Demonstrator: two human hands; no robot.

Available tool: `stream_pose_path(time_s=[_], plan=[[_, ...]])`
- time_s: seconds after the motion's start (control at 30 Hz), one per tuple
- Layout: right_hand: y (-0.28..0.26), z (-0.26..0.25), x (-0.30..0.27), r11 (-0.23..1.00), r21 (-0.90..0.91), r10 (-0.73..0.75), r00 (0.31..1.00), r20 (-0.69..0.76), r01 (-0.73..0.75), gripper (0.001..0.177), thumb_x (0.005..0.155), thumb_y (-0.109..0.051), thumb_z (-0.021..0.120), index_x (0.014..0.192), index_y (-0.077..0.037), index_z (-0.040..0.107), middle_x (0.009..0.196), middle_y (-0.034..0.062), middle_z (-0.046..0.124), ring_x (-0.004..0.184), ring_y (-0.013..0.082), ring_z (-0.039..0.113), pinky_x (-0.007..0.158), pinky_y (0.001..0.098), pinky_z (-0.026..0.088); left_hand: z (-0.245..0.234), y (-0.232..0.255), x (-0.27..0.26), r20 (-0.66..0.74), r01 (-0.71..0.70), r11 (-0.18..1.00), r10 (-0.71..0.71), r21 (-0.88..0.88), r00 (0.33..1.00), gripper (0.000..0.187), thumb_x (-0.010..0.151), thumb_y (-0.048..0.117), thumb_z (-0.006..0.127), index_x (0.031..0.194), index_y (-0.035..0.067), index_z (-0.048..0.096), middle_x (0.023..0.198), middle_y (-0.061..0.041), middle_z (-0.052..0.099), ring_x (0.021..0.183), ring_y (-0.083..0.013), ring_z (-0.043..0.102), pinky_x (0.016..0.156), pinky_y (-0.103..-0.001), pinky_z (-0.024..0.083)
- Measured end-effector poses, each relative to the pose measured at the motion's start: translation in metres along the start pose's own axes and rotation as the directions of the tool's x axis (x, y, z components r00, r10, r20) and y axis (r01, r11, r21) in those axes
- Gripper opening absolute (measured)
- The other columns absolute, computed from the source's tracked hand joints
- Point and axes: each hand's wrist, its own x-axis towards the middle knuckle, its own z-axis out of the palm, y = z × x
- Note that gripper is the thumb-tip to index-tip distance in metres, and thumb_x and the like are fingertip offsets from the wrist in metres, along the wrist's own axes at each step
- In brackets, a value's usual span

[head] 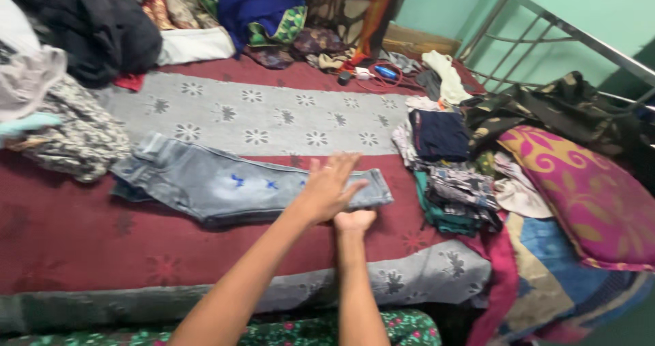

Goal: The person folds several garments on a bed, including dark pants, light blue jeans, a white top, and a pink top. Each item is smoothed, folded into a compact rectangle, and stacked. The person then places folded items into a blue laundry basket.

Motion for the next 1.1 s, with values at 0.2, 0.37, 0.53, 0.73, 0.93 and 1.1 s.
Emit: stream_pose_path(time_s=[0.2,0.37,0.53,0.73,0.93,1.1], plan=[[0.038,0.038,-0.003,0.902,-0.392,-0.143,0.982,0.12,0.18,0.06,0.104,-0.053,0.039,0.14,-0.009,0.059,0.148,0.0094,0.056,0.136,0.0314,0.052,0.118,0.0542,0.037,-0.01,-0.053,-0.117,0.147,0.108,0.942,-0.161,0.318,0.976,0.085,0.095,0.06,0.046,0.161,0.012,0.026,0.166,-0.025,0.02,0.148,-0.0476,0.012,0.111,-0.074,0.006],[0.149,0.048,-0.026,-0.53,-0.625,0.091,0.771,0.63,0.573,0.067,0.11,-0.056,0.027,0.153,-0.01,0.048,0.16,0.0157,0.048,0.15,0.0291,0.04,0.127,0.0534,0.025,0.025,-0.074,-0.127,0.079,0.054,0.968,-0.075,0.245,0.994,0.074,0.094,0.057,0.049,0.151,0.01,0.037,0.156,-0.023,0.033,0.142,-0.0446,0.024,0.11,-0.068,0.015],[0.2,0.05,-0.06,-0.872,-0.17,0.428,0.883,0.19,0.459,0.071,0.098,-0.062,0.031,0.16,-0.029,0.03,0.17,0.0119,0.017,0.157,0.0266,0.013,0.122,0.0579,-0.005,0.038,-0.086,-0.124,0.094,0.035,0.991,-0.047,0.13,0.994,0.064,0.094,0.053,0.052,0.14,0.009,0.049,0.146,-0.022,0.045,0.136,-0.0417,0.037,0.109,-0.061,0.025],[0.187,0.035,-0.047,-0.854,-0.172,0.468,0.869,0.16,0.491,0.105,0.089,-0.078,0.046,0.161,-0.006,0.022,0.169,0.0148,0.017,0.157,0.0274,0.015,0.123,0.0574,-0.006,-0.008,-0.081,-0.123,0.145,-0.038,0.996,0.025,0.085,0.989,0.055,0.093,0.048,0.056,0.128,0.007,0.063,0.134,-0.02,0.06,0.128,-0.0381,0.051,0.108,-0.053,0.036],[0.183,0.011,-0.028,-0.819,-0.046,0.548,0.804,0.233,0.571,0.099,0.086,-0.06,0.059,0.159,-0.003,0.026,0.169,0.0171,0.021,0.155,0.0296,0.022,0.122,0.061,-0.003,-0.124,-0.108,-0.171,0.269,0.429,0.875,-0.368,-0.224,0.89,0.039,0.087,0.045,0.067,0.106,0.014,0.081,0.097,-0.015,0.078,0.09,-0.0278,0.078,0.082,-0.041,0.058],[0.18,0.013,-0.05,-0.785,-0.108,0.537,0.758,0.371,0.609,0.07,0.094,-0.036,0.055,0.153,0.0,0.041,0.161,0.0224,0.038,0.152,0.0348,0.032,0.125,0.0534,0.016,-0.194,-0.176,-0.205,-0.445,0.884,0.443,-0.768,0.152,0.461,0.057,0.096,0.065,0.062,0.094,0.012,0.081,0.096,-0.019,0.076,0.093,-0.0408,0.073,0.08,-0.053,0.057]])
